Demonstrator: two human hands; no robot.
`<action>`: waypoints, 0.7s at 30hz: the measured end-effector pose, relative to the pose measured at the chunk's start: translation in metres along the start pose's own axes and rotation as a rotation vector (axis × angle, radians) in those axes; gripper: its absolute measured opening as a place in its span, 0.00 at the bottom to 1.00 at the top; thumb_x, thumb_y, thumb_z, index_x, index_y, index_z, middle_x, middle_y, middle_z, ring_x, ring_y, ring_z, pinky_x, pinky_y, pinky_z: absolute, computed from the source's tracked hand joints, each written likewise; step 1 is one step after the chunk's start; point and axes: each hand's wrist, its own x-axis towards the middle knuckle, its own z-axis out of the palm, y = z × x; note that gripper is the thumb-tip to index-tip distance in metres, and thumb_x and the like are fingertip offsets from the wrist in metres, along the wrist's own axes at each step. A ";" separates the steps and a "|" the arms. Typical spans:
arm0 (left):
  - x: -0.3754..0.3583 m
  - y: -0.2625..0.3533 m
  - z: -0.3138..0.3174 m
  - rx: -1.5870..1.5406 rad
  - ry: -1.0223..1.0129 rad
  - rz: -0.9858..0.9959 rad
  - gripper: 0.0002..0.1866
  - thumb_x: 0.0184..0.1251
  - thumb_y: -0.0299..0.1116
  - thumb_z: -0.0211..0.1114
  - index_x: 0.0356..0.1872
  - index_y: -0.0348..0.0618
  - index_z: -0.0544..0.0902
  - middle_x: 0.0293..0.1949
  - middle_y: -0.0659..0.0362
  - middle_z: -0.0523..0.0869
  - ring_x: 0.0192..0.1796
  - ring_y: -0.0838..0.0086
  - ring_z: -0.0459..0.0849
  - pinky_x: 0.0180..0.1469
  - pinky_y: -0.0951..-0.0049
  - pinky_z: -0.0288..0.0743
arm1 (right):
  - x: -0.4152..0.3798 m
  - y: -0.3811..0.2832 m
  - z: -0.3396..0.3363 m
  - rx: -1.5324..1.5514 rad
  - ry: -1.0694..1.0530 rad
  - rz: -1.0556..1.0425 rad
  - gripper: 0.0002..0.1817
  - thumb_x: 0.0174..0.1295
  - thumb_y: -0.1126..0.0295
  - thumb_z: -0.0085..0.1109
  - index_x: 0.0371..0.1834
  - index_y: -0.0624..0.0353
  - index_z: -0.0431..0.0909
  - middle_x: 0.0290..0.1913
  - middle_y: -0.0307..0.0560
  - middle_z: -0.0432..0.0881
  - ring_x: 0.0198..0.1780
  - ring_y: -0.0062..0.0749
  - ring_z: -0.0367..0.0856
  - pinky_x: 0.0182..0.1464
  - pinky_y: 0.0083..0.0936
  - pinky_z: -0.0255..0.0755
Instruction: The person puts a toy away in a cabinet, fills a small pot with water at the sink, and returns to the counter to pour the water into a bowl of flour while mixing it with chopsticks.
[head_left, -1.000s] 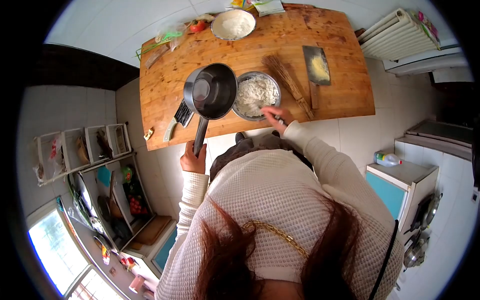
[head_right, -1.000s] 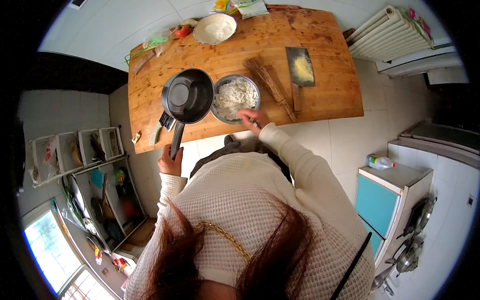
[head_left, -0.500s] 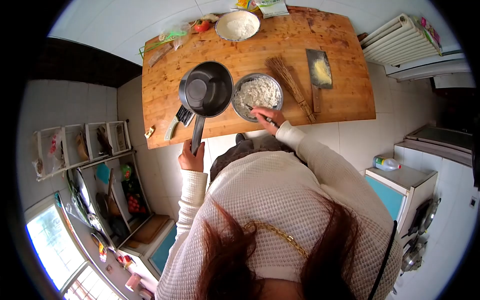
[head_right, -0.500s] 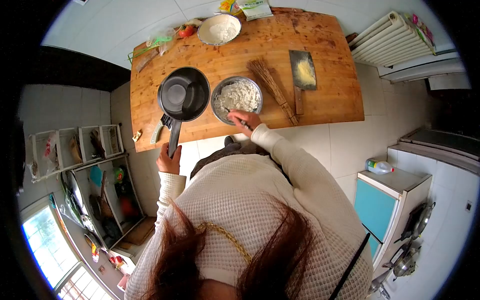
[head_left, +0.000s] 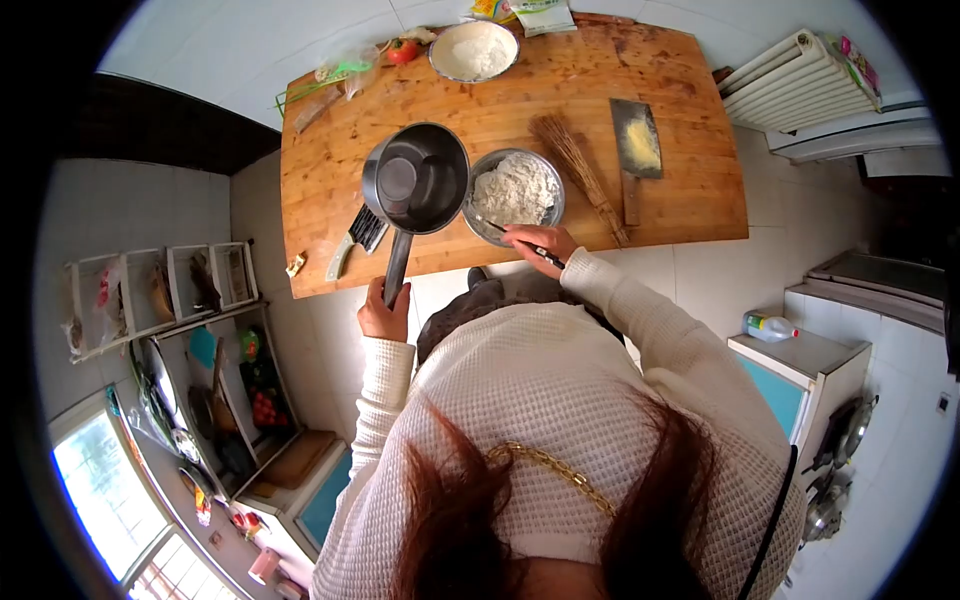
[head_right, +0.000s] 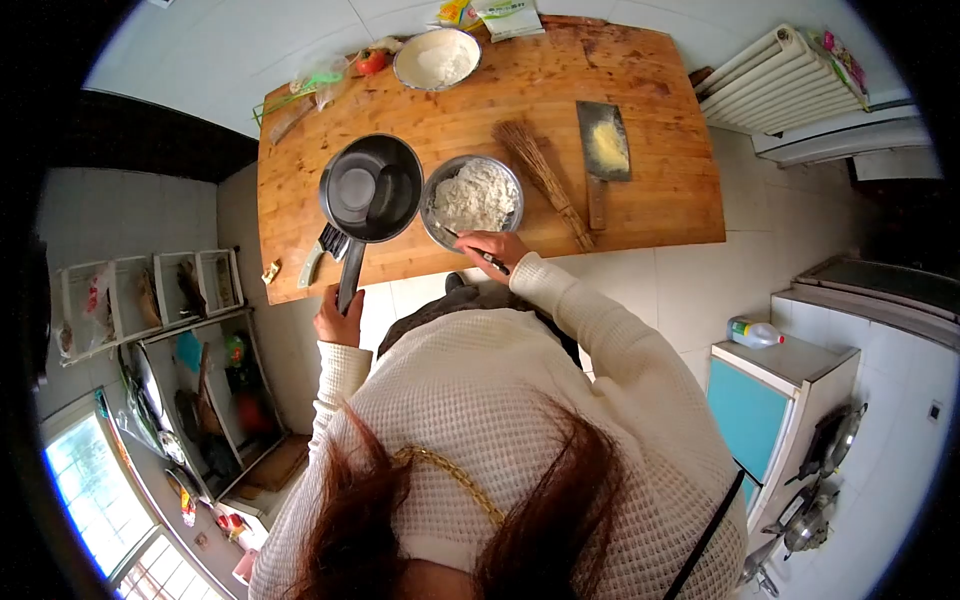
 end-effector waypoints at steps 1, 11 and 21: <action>-0.001 0.002 0.000 -0.001 -0.004 -0.002 0.15 0.50 0.38 0.66 0.34 0.39 0.76 0.22 0.51 0.80 0.25 0.61 0.81 0.29 0.68 0.73 | -0.004 0.008 0.001 0.000 -0.002 0.004 0.06 0.57 0.76 0.51 0.37 0.58 0.75 0.39 0.47 0.81 0.43 0.33 0.80 0.48 0.28 0.73; 0.001 0.007 0.002 -0.022 0.000 0.021 0.14 0.50 0.37 0.66 0.33 0.40 0.76 0.20 0.52 0.80 0.23 0.62 0.80 0.27 0.69 0.72 | -0.001 0.026 -0.014 -0.187 0.327 0.274 0.05 0.58 0.75 0.50 0.35 0.58 0.75 0.36 0.47 0.81 0.37 0.34 0.81 0.37 0.24 0.74; 0.006 0.014 0.001 -0.034 0.001 0.040 0.15 0.50 0.38 0.67 0.33 0.40 0.76 0.22 0.52 0.81 0.24 0.62 0.81 0.29 0.70 0.73 | 0.008 0.034 -0.006 -0.009 0.287 0.145 0.06 0.57 0.74 0.53 0.36 0.57 0.76 0.36 0.46 0.82 0.31 0.35 0.81 0.32 0.24 0.74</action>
